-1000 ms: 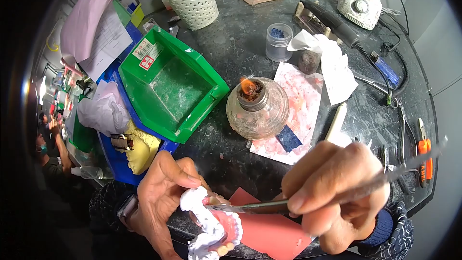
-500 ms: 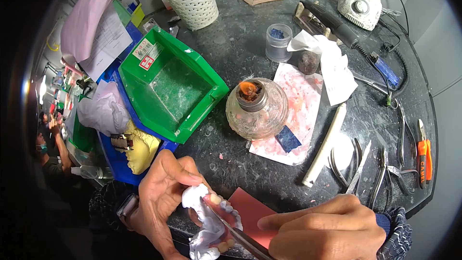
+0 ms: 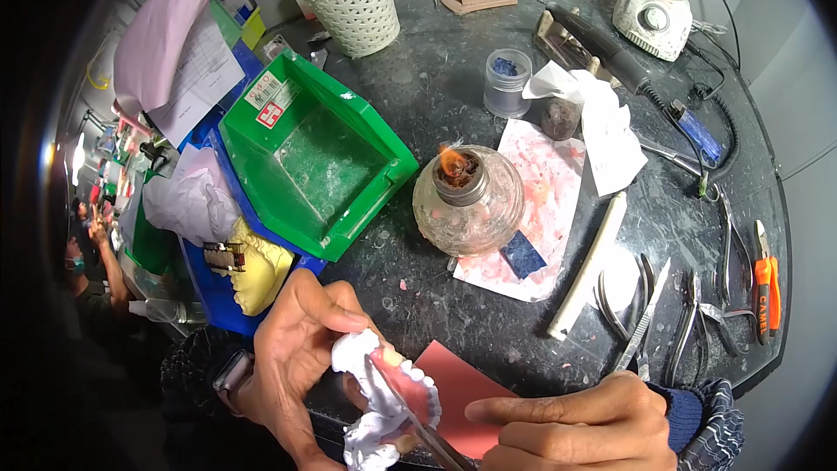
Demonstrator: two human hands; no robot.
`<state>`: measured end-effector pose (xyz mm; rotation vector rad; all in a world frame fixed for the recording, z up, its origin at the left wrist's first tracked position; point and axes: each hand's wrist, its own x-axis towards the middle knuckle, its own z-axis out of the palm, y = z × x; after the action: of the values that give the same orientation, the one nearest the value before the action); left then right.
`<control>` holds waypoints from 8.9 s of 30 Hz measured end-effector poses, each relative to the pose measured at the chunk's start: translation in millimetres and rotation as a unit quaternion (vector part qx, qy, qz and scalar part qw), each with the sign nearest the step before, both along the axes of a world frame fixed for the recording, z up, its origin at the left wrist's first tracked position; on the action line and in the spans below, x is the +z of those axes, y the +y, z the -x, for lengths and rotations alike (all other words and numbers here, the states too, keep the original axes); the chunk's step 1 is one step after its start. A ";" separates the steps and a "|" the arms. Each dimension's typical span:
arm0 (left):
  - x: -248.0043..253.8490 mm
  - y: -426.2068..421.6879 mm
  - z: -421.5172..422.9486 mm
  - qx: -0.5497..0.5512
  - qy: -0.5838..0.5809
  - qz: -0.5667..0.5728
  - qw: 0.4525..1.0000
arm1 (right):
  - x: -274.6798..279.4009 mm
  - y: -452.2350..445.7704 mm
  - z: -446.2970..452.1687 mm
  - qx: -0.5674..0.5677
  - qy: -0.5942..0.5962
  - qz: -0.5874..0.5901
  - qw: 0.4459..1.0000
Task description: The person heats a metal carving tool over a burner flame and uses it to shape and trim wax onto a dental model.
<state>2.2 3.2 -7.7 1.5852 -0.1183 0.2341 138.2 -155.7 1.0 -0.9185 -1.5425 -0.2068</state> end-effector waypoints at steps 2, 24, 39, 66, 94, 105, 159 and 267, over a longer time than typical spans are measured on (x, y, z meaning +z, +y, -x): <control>-2.3 -0.2 -0.3 -0.002 -0.009 0.011 1.000 | 1.2 -2.9 -1.4 -0.004 -0.001 0.016 1.000; -1.9 -12.4 -0.6 0.063 0.034 0.141 0.987 | -0.9 -1.8 2.0 -0.011 -0.002 -0.009 1.000; 2.2 -7.3 0.5 0.037 0.036 0.042 0.998 | -0.3 -2.7 0.1 0.001 -0.003 -0.005 1.000; 1.4 -10.8 0.2 0.065 0.125 0.159 0.977 | -1.2 -15.3 -13.7 0.042 0.122 0.131 0.983; 9.8 -5.5 0.5 0.024 0.179 0.125 0.976 | 5.4 -15.5 -13.9 0.062 0.207 0.182 0.959; 5.9 -12.0 -0.9 0.054 0.149 0.152 0.976 | 7.9 -15.5 -12.0 0.032 0.197 0.166 0.966; 5.2 5.3 -3.8 0.126 0.225 0.476 0.841 | 1.6 -17.9 -34.8 -0.142 0.062 0.139 0.978; 16.2 -14.9 14.2 -0.021 -0.068 -0.124 0.990 | 14.3 -87.0 -33.6 -0.304 -0.361 0.501 0.726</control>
<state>-12.0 -11.7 8.5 1.8107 -0.2960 0.3052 171.8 -242.7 15.2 -2.4538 -2.0150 -0.1970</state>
